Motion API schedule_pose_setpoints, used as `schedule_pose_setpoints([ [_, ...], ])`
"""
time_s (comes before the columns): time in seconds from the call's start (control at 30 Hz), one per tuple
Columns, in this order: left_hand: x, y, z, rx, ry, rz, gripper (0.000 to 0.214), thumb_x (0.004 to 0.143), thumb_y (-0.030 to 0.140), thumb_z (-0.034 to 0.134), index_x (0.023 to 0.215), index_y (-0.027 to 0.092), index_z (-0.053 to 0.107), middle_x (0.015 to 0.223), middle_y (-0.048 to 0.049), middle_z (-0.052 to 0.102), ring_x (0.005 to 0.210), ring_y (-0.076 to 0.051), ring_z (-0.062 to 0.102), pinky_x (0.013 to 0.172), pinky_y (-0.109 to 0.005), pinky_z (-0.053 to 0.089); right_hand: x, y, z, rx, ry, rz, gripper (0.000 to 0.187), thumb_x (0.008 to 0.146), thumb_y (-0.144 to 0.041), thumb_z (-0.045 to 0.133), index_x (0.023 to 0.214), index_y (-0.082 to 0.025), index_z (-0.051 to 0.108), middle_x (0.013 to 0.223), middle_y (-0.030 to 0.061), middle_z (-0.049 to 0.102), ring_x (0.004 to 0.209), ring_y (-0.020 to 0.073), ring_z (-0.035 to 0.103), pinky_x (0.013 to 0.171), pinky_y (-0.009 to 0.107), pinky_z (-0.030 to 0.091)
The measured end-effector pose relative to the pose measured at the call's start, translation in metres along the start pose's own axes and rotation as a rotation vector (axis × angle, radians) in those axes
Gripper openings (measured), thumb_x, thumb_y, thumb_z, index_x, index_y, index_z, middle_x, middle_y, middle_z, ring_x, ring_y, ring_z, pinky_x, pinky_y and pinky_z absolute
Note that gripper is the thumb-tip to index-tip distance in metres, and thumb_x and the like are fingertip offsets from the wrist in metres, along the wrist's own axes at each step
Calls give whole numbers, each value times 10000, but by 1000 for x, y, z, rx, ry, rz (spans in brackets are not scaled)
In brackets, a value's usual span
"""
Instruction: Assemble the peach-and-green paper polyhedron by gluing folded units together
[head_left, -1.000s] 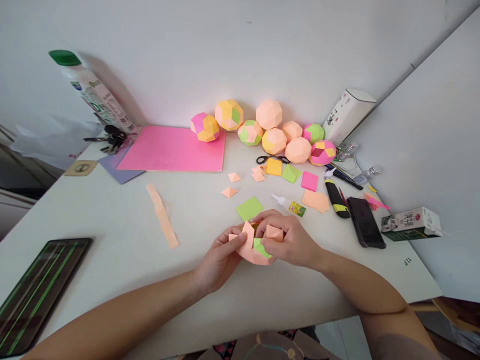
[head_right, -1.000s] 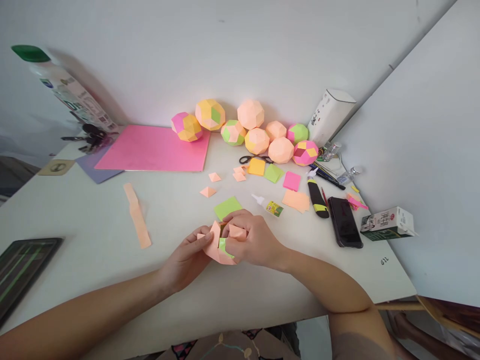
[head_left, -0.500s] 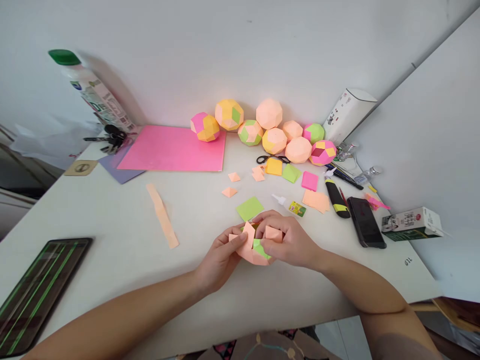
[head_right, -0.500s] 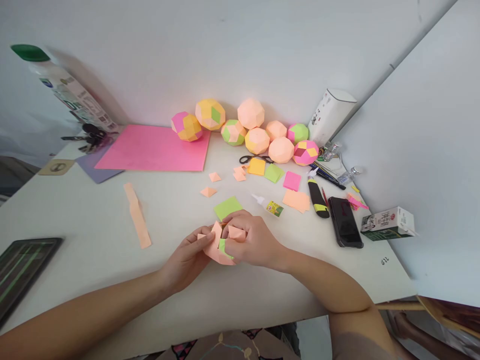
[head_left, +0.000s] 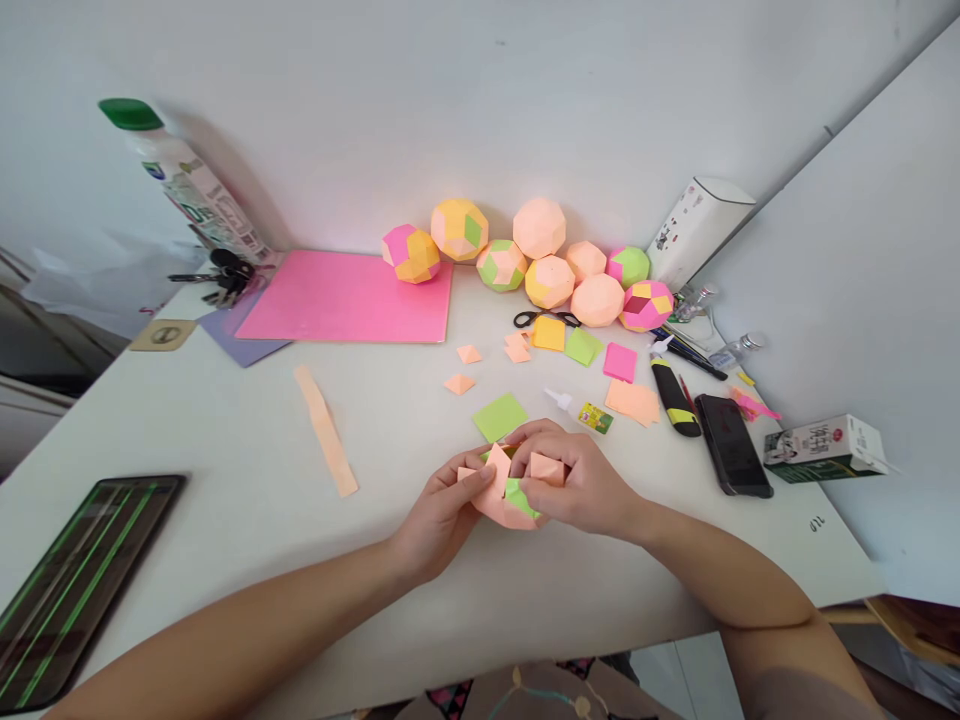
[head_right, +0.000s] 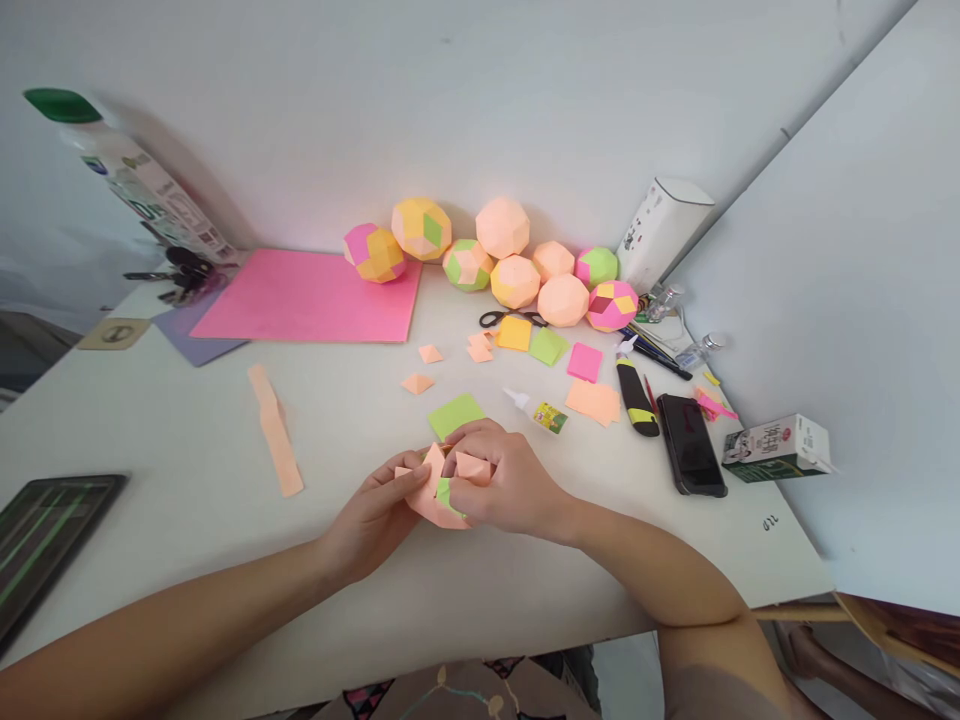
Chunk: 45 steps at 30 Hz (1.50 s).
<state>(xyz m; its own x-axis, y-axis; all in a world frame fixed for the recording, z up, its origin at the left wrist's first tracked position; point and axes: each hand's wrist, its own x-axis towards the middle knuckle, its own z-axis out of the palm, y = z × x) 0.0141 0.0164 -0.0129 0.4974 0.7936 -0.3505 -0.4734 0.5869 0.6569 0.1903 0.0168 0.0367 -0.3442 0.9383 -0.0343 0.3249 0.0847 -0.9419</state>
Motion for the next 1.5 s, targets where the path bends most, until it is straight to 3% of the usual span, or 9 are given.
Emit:
schedule_pose_setpoints([
  [0.2, -1, 3, 1, -14, -14, -22, 274, 750, 280, 721, 555, 170, 564, 699, 3, 558, 684, -134, 497, 635, -237, 385, 0, 0, 0, 3, 5, 9, 194, 677, -32, 563, 698, -216, 623, 871, 46, 632, 1139, 217, 558, 903, 340, 477],
  [0.47, 0, 4, 4, 3, 28, -28, 271, 739, 296, 731, 564, 172, 566, 779, -16, 608, 759, -161, 535, 665, -253, 399, 0, 0, 1, -5, 23, 6, 169, 696, -60, 587, 728, -216, 647, 914, 50, 640, 1145, 220, 556, 915, 346, 472],
  [0.57, 1, 5, 5, -9, 43, -35, 278, 727, 293, 744, 556, 171, 561, 720, -6, 603, 705, -149, 531, 647, -251, 392, 0, 0, 2, -11, 26, 1, 152, 704, -79, 603, 739, -217, 655, 919, 53, 646, 1161, 224, 546, 934, 353, 462],
  [0.93, 2, -2, -4, -29, 11, -24, 206, 781, 313, 704, 648, 181, 618, 779, -11, 628, 743, -142, 550, 688, -242, 416, 2, -2, 0, 18, 26, 108, 171, 693, -58, 554, 718, -207, 635, 1022, 54, 631, 1129, 213, 552, 898, 332, 458],
  [1.13, 4, -1, -6, 48, 31, -13, 208, 769, 349, 719, 706, 172, 630, 1024, -52, 649, 895, -189, 571, 736, -268, 434, 3, 4, -5, -69, -7, -12, 50, 818, -219, 603, 790, -192, 634, 998, 58, 632, 1055, 214, 570, 904, 337, 446],
  [1.27, 4, 2, -9, 176, -11, -2, 255, 793, 377, 685, 665, 175, 599, 1289, -41, 546, 1164, -270, 487, 843, -302, 431, 10, 7, -16, -141, -60, -8, 183, 859, -371, 594, 849, -192, 628, 1005, 48, 635, 947, 184, 599, 844, 311, 468],
  [1.37, 4, 1, -12, 274, -12, -9, 296, 818, 402, 644, 633, 182, 574, 1376, -12, 469, 1276, -296, 405, 868, -314, 430, 21, 16, -33, -216, 45, 16, 255, 906, -426, 511, 935, -193, 611, 1022, 48, 639, 938, 162, 610, 801, 275, 483],
  [1.5, 4, -2, -15, 333, -4, -18, 296, 783, 421, 663, 623, 185, 586, 1376, -45, 466, 1306, -348, 373, 874, -362, 444, 36, 33, -70, -710, 297, 125, 156, 884, -308, 558, 894, -170, 630, 967, 69, 661, 930, 187, 607, 790, 289, 461],
])
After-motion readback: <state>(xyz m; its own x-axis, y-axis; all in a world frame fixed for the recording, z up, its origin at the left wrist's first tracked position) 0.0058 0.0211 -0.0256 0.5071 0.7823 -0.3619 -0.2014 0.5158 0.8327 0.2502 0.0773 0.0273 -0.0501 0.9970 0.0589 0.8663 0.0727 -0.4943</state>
